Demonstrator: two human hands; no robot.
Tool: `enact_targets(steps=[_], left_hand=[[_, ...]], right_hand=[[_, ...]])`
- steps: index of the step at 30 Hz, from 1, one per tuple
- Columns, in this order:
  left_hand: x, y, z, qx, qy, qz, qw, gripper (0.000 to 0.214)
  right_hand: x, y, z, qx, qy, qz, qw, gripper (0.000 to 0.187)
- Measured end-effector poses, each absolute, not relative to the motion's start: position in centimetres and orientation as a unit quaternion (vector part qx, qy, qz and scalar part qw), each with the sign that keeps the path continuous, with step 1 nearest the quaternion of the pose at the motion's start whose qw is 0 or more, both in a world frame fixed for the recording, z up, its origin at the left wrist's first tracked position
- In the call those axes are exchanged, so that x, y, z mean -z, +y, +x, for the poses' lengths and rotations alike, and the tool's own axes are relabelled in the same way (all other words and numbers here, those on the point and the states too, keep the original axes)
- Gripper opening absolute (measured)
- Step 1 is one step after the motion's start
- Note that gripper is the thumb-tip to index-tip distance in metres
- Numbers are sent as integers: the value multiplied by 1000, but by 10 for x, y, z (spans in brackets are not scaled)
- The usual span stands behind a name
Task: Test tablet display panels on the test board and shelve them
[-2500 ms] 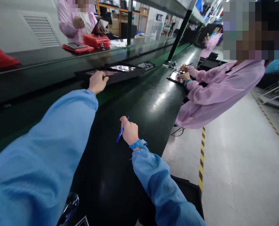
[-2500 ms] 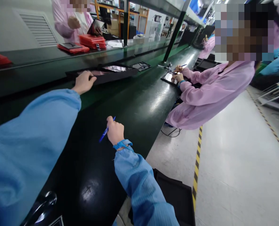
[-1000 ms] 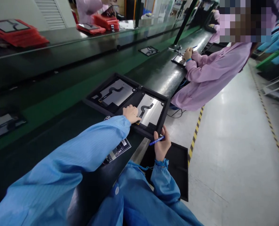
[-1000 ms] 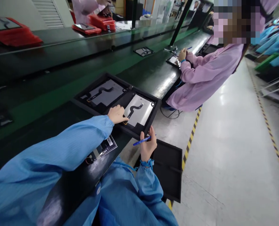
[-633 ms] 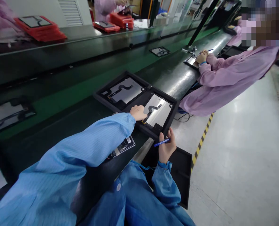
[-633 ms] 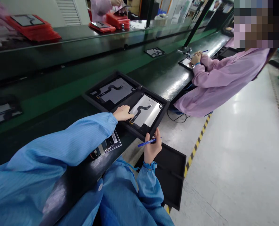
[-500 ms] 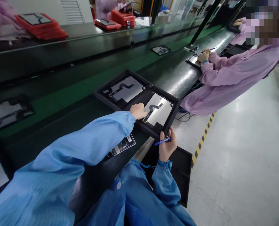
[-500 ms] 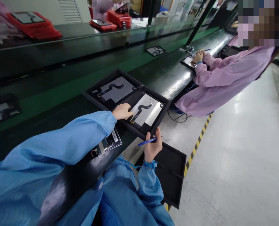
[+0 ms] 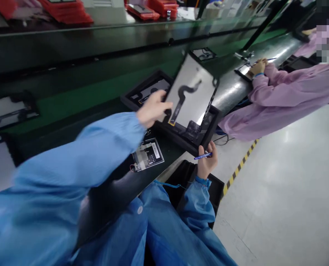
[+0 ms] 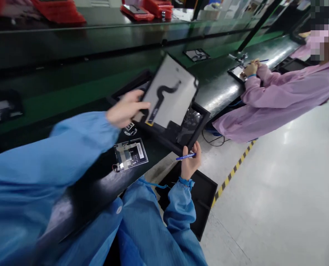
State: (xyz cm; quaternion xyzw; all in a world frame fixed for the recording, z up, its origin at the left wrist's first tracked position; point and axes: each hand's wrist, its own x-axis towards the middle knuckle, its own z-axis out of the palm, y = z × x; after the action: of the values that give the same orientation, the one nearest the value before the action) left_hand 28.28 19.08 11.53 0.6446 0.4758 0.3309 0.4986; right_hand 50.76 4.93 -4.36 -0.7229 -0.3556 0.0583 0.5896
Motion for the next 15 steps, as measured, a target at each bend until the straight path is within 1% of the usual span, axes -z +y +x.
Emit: enact_targets(steps=[1, 2, 4, 5, 6, 8, 9, 10, 12, 14, 15], left_hand=[[-124, 175, 250, -363, 479, 605, 522, 33], [-129, 156, 216, -393, 494, 567, 530, 32], [-127, 111, 152, -455, 543, 504, 494, 29], [-119, 88, 125, -471, 571, 481, 469, 32], [-107, 66, 102, -486, 605, 454, 438, 34], [-76, 32, 70, -475, 662, 406, 413, 26], [-60, 20, 61, -454, 679, 399, 416, 25], [-45, 12, 55, -439, 690, 395, 419, 27], [-21, 3, 49, -415, 690, 397, 439, 34], [-5, -1, 48, -404, 679, 397, 467, 40], [0, -2, 48, -386, 677, 425, 460, 44]], right_hand=[[41, 49, 509, -44, -354, -725, 589, 66], [37, 49, 509, -25, -351, -726, 591, 63], [25, 47, 499, 12, -342, -721, 603, 48], [18, 45, 489, 15, -343, -713, 611, 39], [10, 44, 477, -1, -353, -701, 620, 35], [-5, 40, 445, -88, -394, -665, 628, 40], [-11, 39, 428, -139, -415, -643, 629, 42], [-16, 38, 411, -185, -433, -623, 625, 39], [-23, 36, 381, -251, -461, -592, 611, 25], [-26, 34, 356, -299, -488, -582, 577, 12], [-27, 32, 346, -321, -503, -580, 554, 9]])
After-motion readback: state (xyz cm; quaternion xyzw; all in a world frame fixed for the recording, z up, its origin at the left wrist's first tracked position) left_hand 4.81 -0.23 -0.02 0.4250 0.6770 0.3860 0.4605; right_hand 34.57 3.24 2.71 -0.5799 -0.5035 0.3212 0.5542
